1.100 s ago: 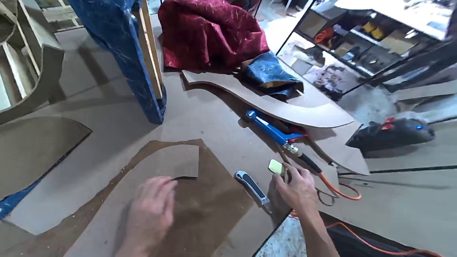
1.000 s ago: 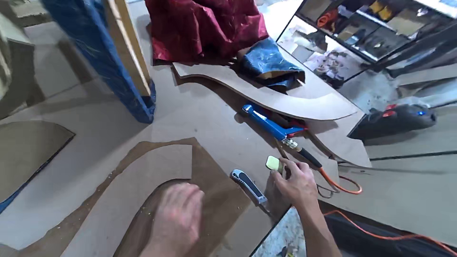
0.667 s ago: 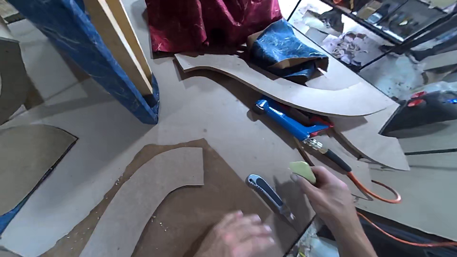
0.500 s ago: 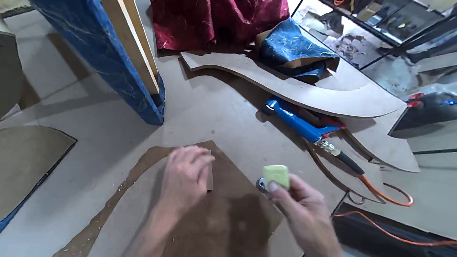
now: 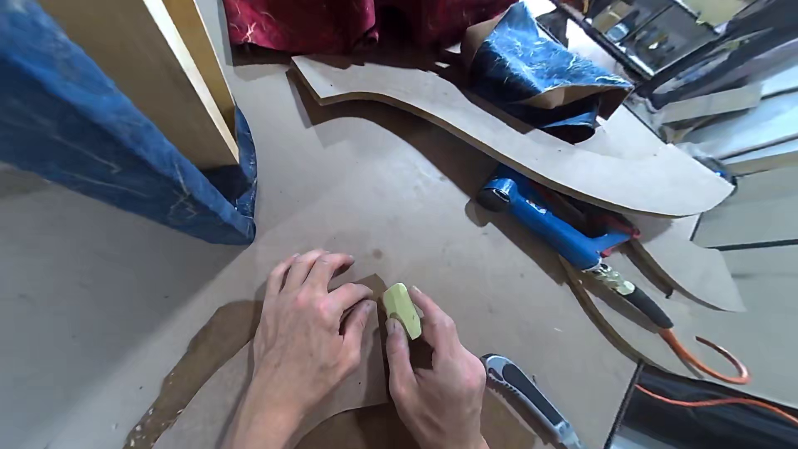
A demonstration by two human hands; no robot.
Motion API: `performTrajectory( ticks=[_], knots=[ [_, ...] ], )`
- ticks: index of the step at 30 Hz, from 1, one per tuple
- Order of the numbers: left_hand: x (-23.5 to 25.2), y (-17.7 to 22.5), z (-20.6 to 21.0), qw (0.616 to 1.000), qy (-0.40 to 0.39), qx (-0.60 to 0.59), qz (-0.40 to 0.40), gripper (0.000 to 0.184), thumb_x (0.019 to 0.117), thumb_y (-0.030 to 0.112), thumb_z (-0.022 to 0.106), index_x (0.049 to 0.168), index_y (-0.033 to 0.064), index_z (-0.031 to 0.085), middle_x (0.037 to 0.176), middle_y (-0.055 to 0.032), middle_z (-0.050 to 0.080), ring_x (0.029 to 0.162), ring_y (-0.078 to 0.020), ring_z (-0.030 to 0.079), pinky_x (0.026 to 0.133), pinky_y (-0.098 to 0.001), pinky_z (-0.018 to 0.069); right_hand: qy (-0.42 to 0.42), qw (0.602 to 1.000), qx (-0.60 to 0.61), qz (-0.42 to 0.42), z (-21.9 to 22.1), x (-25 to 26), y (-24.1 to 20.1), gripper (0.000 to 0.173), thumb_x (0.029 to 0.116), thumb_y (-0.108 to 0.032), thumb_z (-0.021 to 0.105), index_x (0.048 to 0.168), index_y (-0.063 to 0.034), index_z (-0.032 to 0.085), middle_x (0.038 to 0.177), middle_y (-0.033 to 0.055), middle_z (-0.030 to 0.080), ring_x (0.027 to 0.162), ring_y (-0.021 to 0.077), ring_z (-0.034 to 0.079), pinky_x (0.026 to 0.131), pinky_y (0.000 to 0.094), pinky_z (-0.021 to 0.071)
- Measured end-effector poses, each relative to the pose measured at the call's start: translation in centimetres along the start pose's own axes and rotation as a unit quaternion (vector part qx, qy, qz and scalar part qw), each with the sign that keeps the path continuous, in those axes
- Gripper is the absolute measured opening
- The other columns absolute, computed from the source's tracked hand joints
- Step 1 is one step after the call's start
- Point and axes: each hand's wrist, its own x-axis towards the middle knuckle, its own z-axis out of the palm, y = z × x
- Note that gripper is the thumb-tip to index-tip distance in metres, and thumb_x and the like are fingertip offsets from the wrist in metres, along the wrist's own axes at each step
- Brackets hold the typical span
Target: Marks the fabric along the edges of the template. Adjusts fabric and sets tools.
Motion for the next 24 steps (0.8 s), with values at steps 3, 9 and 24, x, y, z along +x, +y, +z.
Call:
performTrajectory(
  ticks=[3, 9, 24],
  knots=[
    [-0.07, -0.03, 0.08, 1.000, 0.004, 0.000, -0.002, 0.025, 0.0957, 0.047, 0.059, 0.099, 0.0368, 0.081, 0.129, 0.0071, 0.068, 0.135, -0.0215, 0.053, 0.115, -0.0557, 0.0355, 0.014, 1.000, 0.004, -0.019, 0.30, 0.04, 0.24, 0.037, 0.0930, -0.020, 0.067, 0.118, 0.0072, 0.070, 0.087, 0.0080, 0.075, 0.071, 0.0053, 0.069, 0.064, 0.0202, 0.0587],
    [-0.13, 0.11, 0.01, 1.000, 0.001, -0.003, -0.005, 0.026, 0.0968, 0.045, 0.057, 0.103, 0.0378, 0.081, 0.130, 0.0075, 0.067, 0.136, -0.0217, 0.051, 0.116, -0.0554, 0.0349, 0.020, 0.999, 0.003, -0.043, 0.53, -0.24, 0.06, 0.036, 0.0914, -0.019, 0.069, 0.116, 0.0070, 0.071, 0.077, 0.0065, 0.071, 0.063, 0.0056, 0.064, 0.058, 0.0196, 0.0546],
    [-0.13, 0.25, -0.29, 1.000, -0.003, -0.005, -0.012, 0.027, 0.0965, 0.045, 0.057, 0.107, 0.0385, 0.081, 0.132, 0.0071, 0.067, 0.136, -0.0219, 0.051, 0.116, -0.0547, 0.0342, 0.005, 0.999, -0.030, -0.039, 0.57, 0.08, -0.42, 0.035, 0.0874, -0.016, 0.070, 0.114, 0.0055, 0.073, 0.076, 0.0051, 0.071, 0.063, 0.0058, 0.064, 0.057, 0.0193, 0.0542]
  ],
)
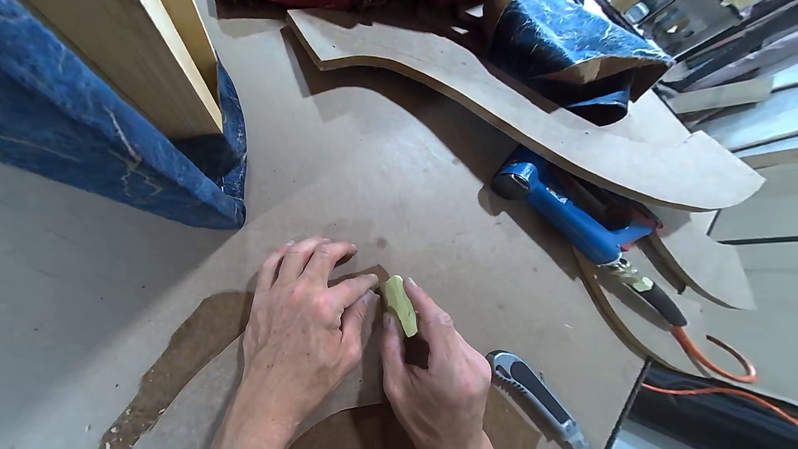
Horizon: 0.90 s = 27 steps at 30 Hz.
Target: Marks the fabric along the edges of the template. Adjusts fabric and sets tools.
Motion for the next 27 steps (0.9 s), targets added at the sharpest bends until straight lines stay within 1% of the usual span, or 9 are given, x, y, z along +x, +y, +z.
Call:
performTrajectory(
  ticks=[5, 9, 17, 20, 27],
  knots=[
    [0.1, 0.0, -0.1, 1.000, -0.003, 0.000, 0.003, 0.028, 0.0967, 0.044, 0.056, 0.107, 0.0369, 0.081, 0.132, 0.0060, 0.067, 0.136, -0.0231, 0.051, 0.115, -0.0556, 0.0348, -0.002, 1.000, 0.005, 0.003, -0.3, -0.5, -0.1, 0.034, 0.0873, -0.016, 0.070, 0.113, 0.0053, 0.074, 0.079, 0.0060, 0.073, 0.065, 0.0058, 0.066, 0.059, 0.0188, 0.0551],
    [0.1, 0.0, -0.2, 1.000, -0.002, -0.004, 0.003, 0.028, 0.0966, 0.045, 0.056, 0.106, 0.0360, 0.081, 0.132, 0.0058, 0.067, 0.136, -0.0241, 0.052, 0.115, -0.0568, 0.0349, -0.005, 1.000, 0.003, 0.007, -0.5, -0.8, -0.2, 0.032, 0.0878, -0.016, 0.070, 0.112, 0.0051, 0.074, 0.078, 0.0060, 0.073, 0.066, 0.0064, 0.067, 0.059, 0.0196, 0.0556],
    [0.1, 0.0, -0.3, 1.000, -0.003, 0.001, 0.008, 0.028, 0.0957, 0.044, 0.058, 0.106, 0.0348, 0.081, 0.131, 0.0045, 0.067, 0.134, -0.0242, 0.053, 0.113, -0.0548, 0.0366, -0.007, 1.000, 0.006, 0.013, -1.0, -1.9, -0.2, 0.032, 0.0873, -0.017, 0.070, 0.110, 0.0048, 0.074, 0.077, 0.0055, 0.072, 0.063, 0.0058, 0.065, 0.057, 0.0190, 0.0536],
    [0.2, 0.0, -0.4, 1.000, -0.006, 0.001, 0.008, 0.028, 0.0958, 0.044, 0.057, 0.106, 0.0345, 0.081, 0.131, 0.0044, 0.067, 0.133, -0.0244, 0.053, 0.113, -0.0540, 0.0365, -0.008, 1.000, 0.008, 0.015, -1.2, -2.3, -0.3, 0.031, 0.0874, -0.017, 0.070, 0.109, 0.0051, 0.074, 0.077, 0.0058, 0.072, 0.064, 0.0056, 0.065, 0.058, 0.0187, 0.0547],
    [0.2, 0.0, -0.5, 1.000, -0.009, 0.003, 0.012, 0.028, 0.0955, 0.044, 0.058, 0.108, 0.0349, 0.081, 0.131, 0.0038, 0.067, 0.133, -0.0246, 0.052, 0.110, -0.0536, 0.0375, -0.010, 1.000, 0.015, 0.020, -1.8, -3.3, -0.5, 0.031, 0.0871, -0.016, 0.069, 0.108, 0.0061, 0.074, 0.077, 0.0060, 0.072, 0.063, 0.0049, 0.065, 0.057, 0.0174, 0.0537]
  ],
)
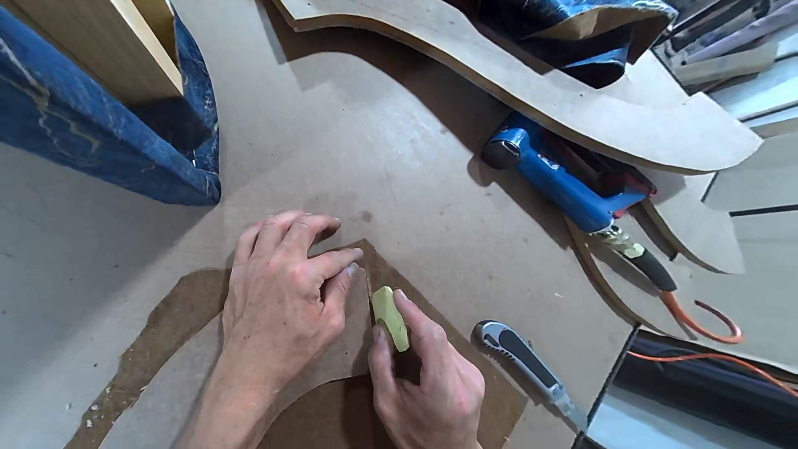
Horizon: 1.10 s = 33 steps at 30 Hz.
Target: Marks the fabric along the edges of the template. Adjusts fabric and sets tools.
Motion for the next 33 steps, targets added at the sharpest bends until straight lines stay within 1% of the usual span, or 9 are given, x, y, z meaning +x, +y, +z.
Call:
performTrajectory(
  ticks=[7, 15, 22, 24, 26, 28, 29, 31, 33],
  knots=[
    [0.1, 0.0, -0.1, 1.000, -0.010, 0.000, 0.004, 0.029, 0.0961, 0.044, 0.056, 0.110, 0.0342, 0.081, 0.133, 0.0022, 0.066, 0.134, -0.0258, 0.051, 0.109, -0.0534, 0.0370, -0.011, 1.000, 0.004, 0.008, -0.9, -1.5, -0.1, 0.031, 0.0890, -0.017, 0.068, 0.110, 0.0049, 0.073, 0.079, 0.0063, 0.073, 0.064, 0.0055, 0.065, 0.057, 0.0182, 0.0535],
    [0.2, 0.0, -0.4, 1.000, -0.019, -0.008, 0.004, 0.029, 0.0971, 0.042, 0.057, 0.111, 0.0316, 0.081, 0.135, 0.0006, 0.064, 0.136, -0.0268, 0.049, 0.112, -0.0549, 0.0344, -0.035, 0.999, 0.011, 0.023, -2.5, -3.8, -0.5, 0.031, 0.0888, -0.017, 0.069, 0.111, 0.0044, 0.073, 0.081, 0.0070, 0.074, 0.064, 0.0056, 0.066, 0.057, 0.0182, 0.0539],
    [0.2, -0.2, -0.3, 1.000, -0.024, 0.000, 0.004, 0.030, 0.0975, 0.043, 0.056, 0.110, 0.0330, 0.081, 0.133, 0.0011, 0.066, 0.135, -0.0263, 0.051, 0.111, -0.0540, 0.0358, -0.101, 0.994, 0.004, 0.046, -5.7, -6.9, -1.3, 0.031, 0.0882, -0.016, 0.071, 0.113, 0.0029, 0.072, 0.076, 0.0082, 0.072, 0.061, 0.0091, 0.065, 0.057, 0.0199, 0.0541],
    [0.3, -0.2, -0.2, 1.000, -0.019, -0.010, 0.009, 0.030, 0.0974, 0.042, 0.056, 0.110, 0.0321, 0.081, 0.134, 0.0012, 0.065, 0.134, -0.0262, 0.051, 0.111, -0.0540, 0.0353, -0.122, 0.990, 0.033, 0.061, -7.1, -7.5, -1.0, 0.033, 0.0900, -0.016, 0.070, 0.117, 0.0030, 0.070, 0.079, 0.0089, 0.073, 0.063, 0.0096, 0.067, 0.058, 0.0221, 0.0560],
    [0.2, 0.0, -0.8, 0.997, 0.026, -0.075, 0.011, 0.029, 0.0982, 0.033, 0.058, 0.116, 0.0238, 0.079, 0.136, -0.0016, 0.064, 0.132, -0.0242, 0.053, 0.112, -0.0525, 0.0364, -0.144, 0.982, 0.091, 0.084, -8.9, -6.4, -0.4, 0.037, 0.0949, -0.018, 0.070, 0.126, 0.0030, 0.064, 0.090, 0.0100, 0.075, 0.074, 0.0089, 0.071, 0.067, 0.0251, 0.0616],
    [-0.3, 0.5, -2.2, 0.979, 0.125, -0.160, -0.015, 0.029, 0.0987, 0.018, 0.057, 0.122, 0.0110, 0.074, 0.134, -0.0054, 0.064, 0.126, -0.0199, 0.058, 0.107, -0.0436, 0.0469, -0.158, 0.974, 0.136, 0.089, -10.2, -3.3, 0.7, 0.035, 0.0980, -0.019, 0.070, 0.126, -0.0003, 0.062, 0.099, 0.0074, 0.075, 0.084, 0.0068, 0.073, 0.073, 0.0255, 0.0633],
    [-0.7, 0.6, -2.9, 0.970, 0.169, -0.175, -0.033, 0.029, 0.0977, 0.013, 0.055, 0.120, 0.0063, 0.071, 0.131, -0.0072, 0.065, 0.124, -0.0188, 0.060, 0.104, -0.0394, 0.0521, -0.160, 0.972, 0.155, 0.080, -10.4, -1.3, 1.4, 0.030, 0.0987, -0.019, 0.069, 0.123, -0.0024, 0.064, 0.100, 0.0051, 0.075, 0.086, 0.0061, 0.073, 0.075, 0.0253, 0.0638],
    [-2.4, 0.6, -4.2, 0.966, 0.199, -0.141, -0.085, 0.026, 0.0962, 0.011, 0.053, 0.116, 0.0045, 0.069, 0.126, -0.0072, 0.067, 0.120, -0.0162, 0.063, 0.099, -0.0360, 0.0551, -0.157, 0.967, 0.193, 0.047, -10.0, 2.5, 2.8, 0.022, 0.1003, -0.022, 0.067, 0.117, -0.0083, 0.068, 0.100, 0.0014, 0.075, 0.086, 0.0067, 0.073, 0.076, 0.0260, 0.0642],
    [-4.2, -0.1, -4.5, 0.972, 0.182, -0.065, -0.135, 0.026, 0.0958, 0.018, 0.054, 0.110, 0.0095, 0.073, 0.121, -0.0054, 0.068, 0.113, -0.0142, 0.064, 0.094, -0.0348, 0.0548, -0.151, 0.964, 0.217, 0.004, -8.6, 5.9, 3.7, 0.017, 0.0989, -0.024, 0.068, 0.112, -0.0140, 0.072, 0.105, 0.0005, 0.074, 0.086, 0.0092, 0.072, 0.072, 0.0264, 0.0642]
  ],
)
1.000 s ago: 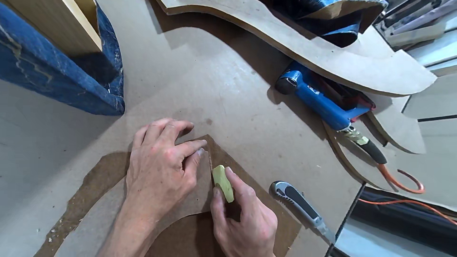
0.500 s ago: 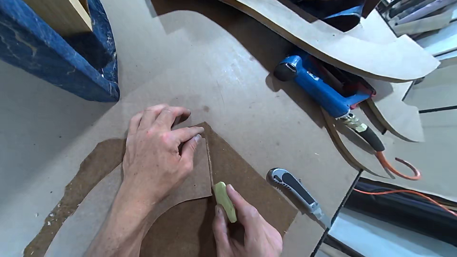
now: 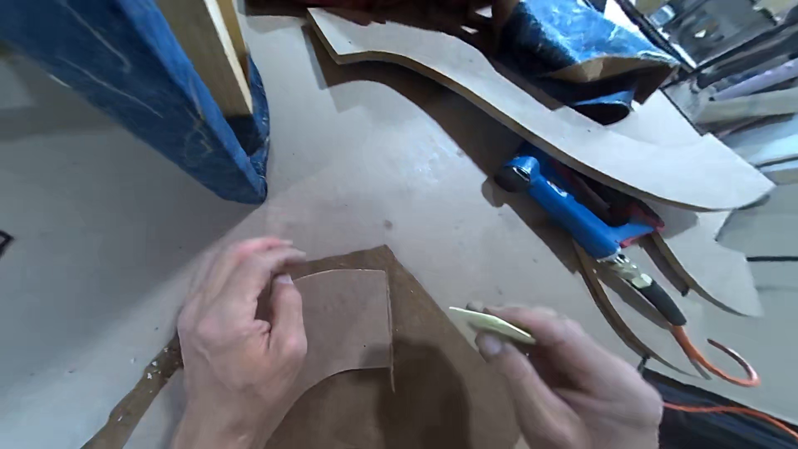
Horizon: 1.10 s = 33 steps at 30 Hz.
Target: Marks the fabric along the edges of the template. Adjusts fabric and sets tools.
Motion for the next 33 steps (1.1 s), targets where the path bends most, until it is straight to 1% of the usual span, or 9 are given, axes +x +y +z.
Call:
performTrajectory(
  ticks=[2, 4, 6, 8, 10, 13, 18, 25, 33],
  knots=[
    [-1.0, -1.7, 0.2, 0.998, 0.009, 0.055, -0.009, 0.025, 0.0943, 0.021, 0.055, 0.103, 0.0123, 0.076, 0.114, -0.0053, 0.071, 0.104, -0.0164, 0.066, 0.087, -0.0381, 0.0533, -0.014, 0.999, -0.008, -0.042, 0.7, 3.1, 0.6, 0.016, 0.0964, -0.024, 0.069, 0.109, -0.0163, 0.074, 0.109, 0.0002, 0.070, 0.086, 0.0100, 0.071, 0.069, 0.0249, 0.0636],
    [-1.4, -2.7, 0.6, 0.996, 0.012, 0.087, -0.022, 0.025, 0.0910, 0.023, 0.056, 0.096, 0.0153, 0.078, 0.107, -0.0034, 0.072, 0.098, -0.0176, 0.066, 0.081, -0.0405, 0.0519, -0.037, 0.994, -0.044, -0.090, 2.1, 5.4, 0.8, 0.018, 0.0954, -0.023, 0.070, 0.111, -0.0156, 0.075, 0.103, -0.0019, 0.070, 0.086, 0.0074, 0.069, 0.069, 0.0228, 0.0627],
    [-1.4, -2.9, 0.8, 0.994, 0.009, 0.103, -0.040, 0.025, 0.0887, 0.029, 0.057, 0.094, 0.0182, 0.079, 0.104, -0.0010, 0.072, 0.096, -0.0179, 0.064, 0.079, -0.0408, 0.0502, -0.066, 0.984, -0.087, -0.143, 3.6, 7.3, 0.8, 0.021, 0.0961, -0.023, 0.069, 0.115, -0.0162, 0.075, 0.098, -0.0032, 0.071, 0.084, 0.0045, 0.068, 0.068, 0.0210, 0.0596],
    [-1.5, -2.9, 0.9, 0.993, -0.007, 0.104, -0.050, 0.025, 0.0889, 0.034, 0.059, 0.095, 0.0224, 0.080, 0.107, 0.0014, 0.070, 0.100, -0.0182, 0.061, 0.082, -0.0430, 0.0473, -0.102, 0.973, -0.104, -0.181, 5.2, 8.5, 0.7, 0.020, 0.0973, -0.022, 0.067, 0.115, -0.0167, 0.075, 0.100, -0.0034, 0.072, 0.086, 0.0043, 0.068, 0.070, 0.0216, 0.0590],
    [-1.5, -3.1, 0.9, 0.994, -0.037, 0.094, -0.033, 0.024, 0.0913, 0.038, 0.059, 0.096, 0.0292, 0.081, 0.113, 0.0033, 0.069, 0.108, -0.0190, 0.060, 0.090, -0.0471, 0.0461, -0.127, 0.966, -0.103, -0.199, 6.6, 9.1, 0.8, 0.019, 0.0980, -0.020, 0.064, 0.114, -0.0155, 0.075, 0.102, -0.0028, 0.072, 0.087, 0.0044, 0.068, 0.071, 0.0215, 0.0594],
    [-1.5, -3.2, 1.1, 0.993, -0.055, 0.100, -0.009, 0.024, 0.0920, 0.042, 0.059, 0.099, 0.0353, 0.082, 0.121, 0.0019, 0.068, 0.116, -0.0222, 0.058, 0.095, -0.0511, 0.0416, -0.139, 0.963, -0.094, -0.213, 8.3, 9.5, 1.1, 0.018, 0.0986, -0.018, 0.063, 0.111, -0.0134, 0.075, 0.099, -0.0018, 0.071, 0.086, 0.0042, 0.067, 0.072, 0.0204, 0.0584],
    [-1.4, -2.9, 1.2, 0.992, -0.053, 0.118, -0.017, 0.025, 0.0905, 0.043, 0.060, 0.099, 0.0347, 0.082, 0.123, 0.0017, 0.068, 0.119, -0.0227, 0.056, 0.097, -0.0510, 0.0402, -0.155, 0.957, -0.082, -0.230, 9.7, 9.5, 1.3, 0.015, 0.0972, -0.014, 0.065, 0.107, -0.0108, 0.075, 0.099, -0.0004, 0.072, 0.089, 0.0061, 0.069, 0.075, 0.0211, 0.0595],
    [-1.4, -2.6, 1.1, 0.991, -0.046, 0.119, -0.031, 0.025, 0.0889, 0.043, 0.062, 0.100, 0.0335, 0.082, 0.124, 0.0026, 0.068, 0.121, -0.0227, 0.055, 0.098, -0.0508, 0.0400, -0.182, 0.950, -0.092, -0.236, 10.1, 9.6, 1.3, 0.015, 0.0961, -0.015, 0.066, 0.106, -0.0110, 0.076, 0.095, -0.0014, 0.071, 0.085, 0.0045, 0.067, 0.071, 0.0194, 0.0570],
    [-1.3, -2.5, 1.0, 0.992, -0.047, 0.117, -0.029, 0.025, 0.0880, 0.042, 0.062, 0.100, 0.0323, 0.082, 0.124, 0.0019, 0.068, 0.121, -0.0235, 0.055, 0.099, -0.0512, 0.0396, -0.178, 0.946, -0.100, -0.250, 10.3, 10.0, 0.9, 0.015, 0.0953, -0.013, 0.066, 0.106, -0.0092, 0.076, 0.094, -0.0001, 0.071, 0.085, 0.0060, 0.067, 0.071, 0.0204, 0.0567]
  ],
)
